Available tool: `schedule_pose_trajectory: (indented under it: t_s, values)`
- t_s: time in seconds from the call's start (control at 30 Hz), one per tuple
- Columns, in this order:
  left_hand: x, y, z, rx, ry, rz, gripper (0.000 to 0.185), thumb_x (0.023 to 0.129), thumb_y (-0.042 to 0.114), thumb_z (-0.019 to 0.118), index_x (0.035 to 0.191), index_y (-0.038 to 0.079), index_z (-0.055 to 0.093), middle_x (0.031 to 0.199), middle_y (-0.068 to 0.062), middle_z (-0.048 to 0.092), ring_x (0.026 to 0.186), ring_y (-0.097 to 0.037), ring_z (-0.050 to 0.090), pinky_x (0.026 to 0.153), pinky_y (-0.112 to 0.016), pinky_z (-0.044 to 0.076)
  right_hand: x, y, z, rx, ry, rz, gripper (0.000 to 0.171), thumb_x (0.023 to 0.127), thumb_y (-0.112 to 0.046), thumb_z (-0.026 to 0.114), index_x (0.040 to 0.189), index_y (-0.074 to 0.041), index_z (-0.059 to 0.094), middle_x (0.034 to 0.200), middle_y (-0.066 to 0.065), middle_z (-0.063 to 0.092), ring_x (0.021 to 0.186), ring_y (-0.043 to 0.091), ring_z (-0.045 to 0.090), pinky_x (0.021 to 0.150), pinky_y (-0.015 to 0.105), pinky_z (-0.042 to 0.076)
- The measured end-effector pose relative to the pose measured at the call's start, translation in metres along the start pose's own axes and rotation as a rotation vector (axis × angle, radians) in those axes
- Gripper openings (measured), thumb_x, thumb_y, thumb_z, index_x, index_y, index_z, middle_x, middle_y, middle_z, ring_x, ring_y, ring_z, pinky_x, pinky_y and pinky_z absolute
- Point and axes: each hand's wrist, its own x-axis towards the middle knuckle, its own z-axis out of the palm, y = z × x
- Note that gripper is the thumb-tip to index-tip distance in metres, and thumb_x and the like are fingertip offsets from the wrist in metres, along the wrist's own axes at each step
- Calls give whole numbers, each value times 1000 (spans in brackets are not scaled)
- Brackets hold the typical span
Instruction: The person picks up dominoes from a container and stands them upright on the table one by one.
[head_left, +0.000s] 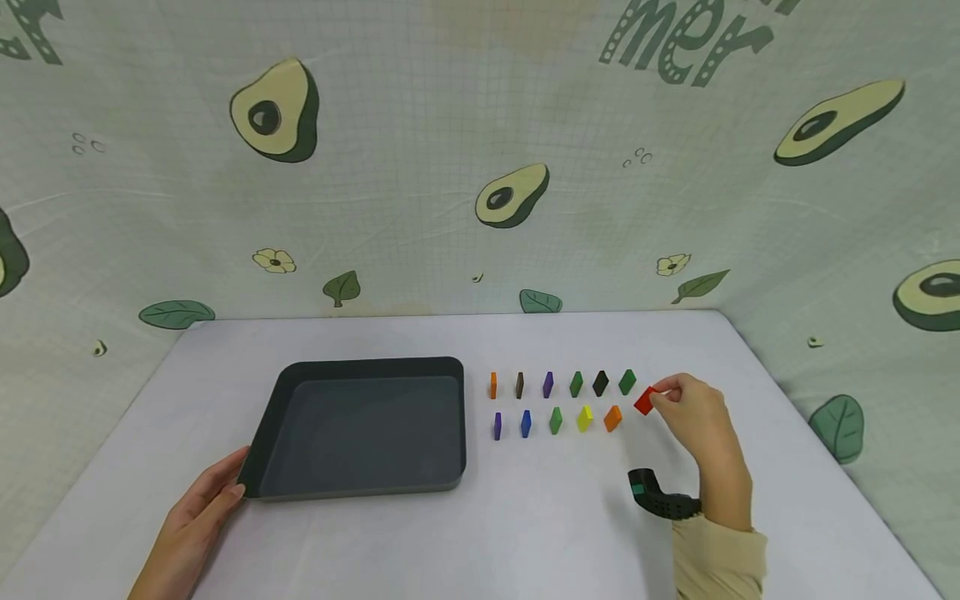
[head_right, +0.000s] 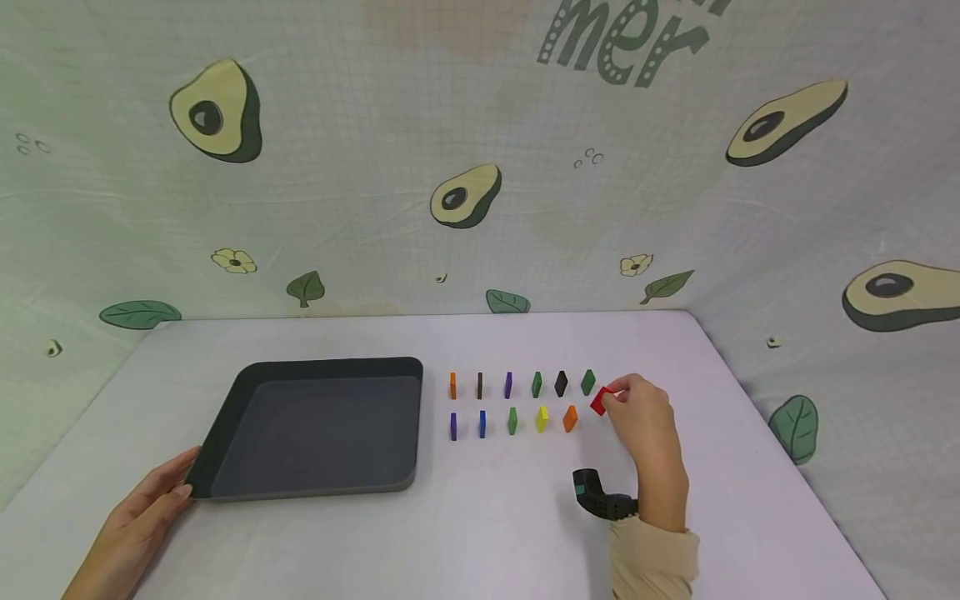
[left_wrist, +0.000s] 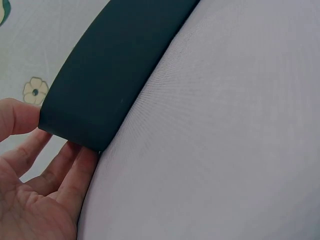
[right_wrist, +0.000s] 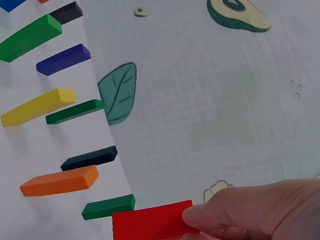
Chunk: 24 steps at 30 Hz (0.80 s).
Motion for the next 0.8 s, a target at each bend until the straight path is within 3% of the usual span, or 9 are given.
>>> schedule_pose_trajectory:
  t_s: [0.4,0.8]
  values:
    - [0,0,0,9,8,-15,52,100,20,45,147,11,26,133,22,37,112,23,36,83,2,34,13,12,12,33,-26,128,31,90,-19,51,108,6,53,94,21,56,83,30,50,64,34,43]
    - [0,0,0,8,9,-10,52,100,19,44,147,11,26,133,21,38,113,22,36,84,1,34,21,20,24,33,-18,178,30,89,-21,53,103,5,54,93,21,55,84,31,49,66,36,42]
